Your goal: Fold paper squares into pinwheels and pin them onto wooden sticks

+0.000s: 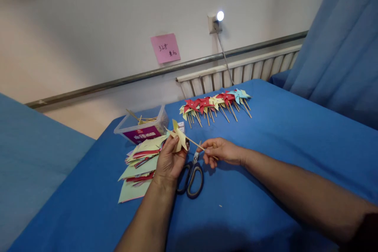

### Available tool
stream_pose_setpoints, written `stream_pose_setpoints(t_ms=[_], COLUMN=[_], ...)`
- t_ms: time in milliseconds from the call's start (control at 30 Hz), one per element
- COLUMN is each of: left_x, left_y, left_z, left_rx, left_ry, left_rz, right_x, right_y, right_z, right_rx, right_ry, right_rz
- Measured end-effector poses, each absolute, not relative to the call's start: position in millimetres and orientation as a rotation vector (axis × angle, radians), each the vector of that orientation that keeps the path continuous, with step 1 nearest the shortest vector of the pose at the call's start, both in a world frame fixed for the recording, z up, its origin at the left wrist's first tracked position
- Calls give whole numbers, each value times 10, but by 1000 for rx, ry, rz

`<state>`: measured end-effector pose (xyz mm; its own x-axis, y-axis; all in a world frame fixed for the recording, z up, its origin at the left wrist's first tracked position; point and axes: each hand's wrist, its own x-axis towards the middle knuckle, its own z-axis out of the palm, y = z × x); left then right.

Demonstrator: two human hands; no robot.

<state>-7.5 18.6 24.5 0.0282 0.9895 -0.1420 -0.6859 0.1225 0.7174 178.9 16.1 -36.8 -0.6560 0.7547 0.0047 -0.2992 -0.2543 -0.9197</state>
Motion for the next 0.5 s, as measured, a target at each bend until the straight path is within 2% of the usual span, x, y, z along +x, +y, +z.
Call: stream_pose_setpoints(t_ms=[500], left_x=[-63], left_y=[212], left_z=[221], left_rx=[562], left_ry=[796], left_rz=[1310], right_x=[1862], right_y=[184], right_z=[-376], right_rx=[-520], right_ry=[-1255], right_rz=[2125])
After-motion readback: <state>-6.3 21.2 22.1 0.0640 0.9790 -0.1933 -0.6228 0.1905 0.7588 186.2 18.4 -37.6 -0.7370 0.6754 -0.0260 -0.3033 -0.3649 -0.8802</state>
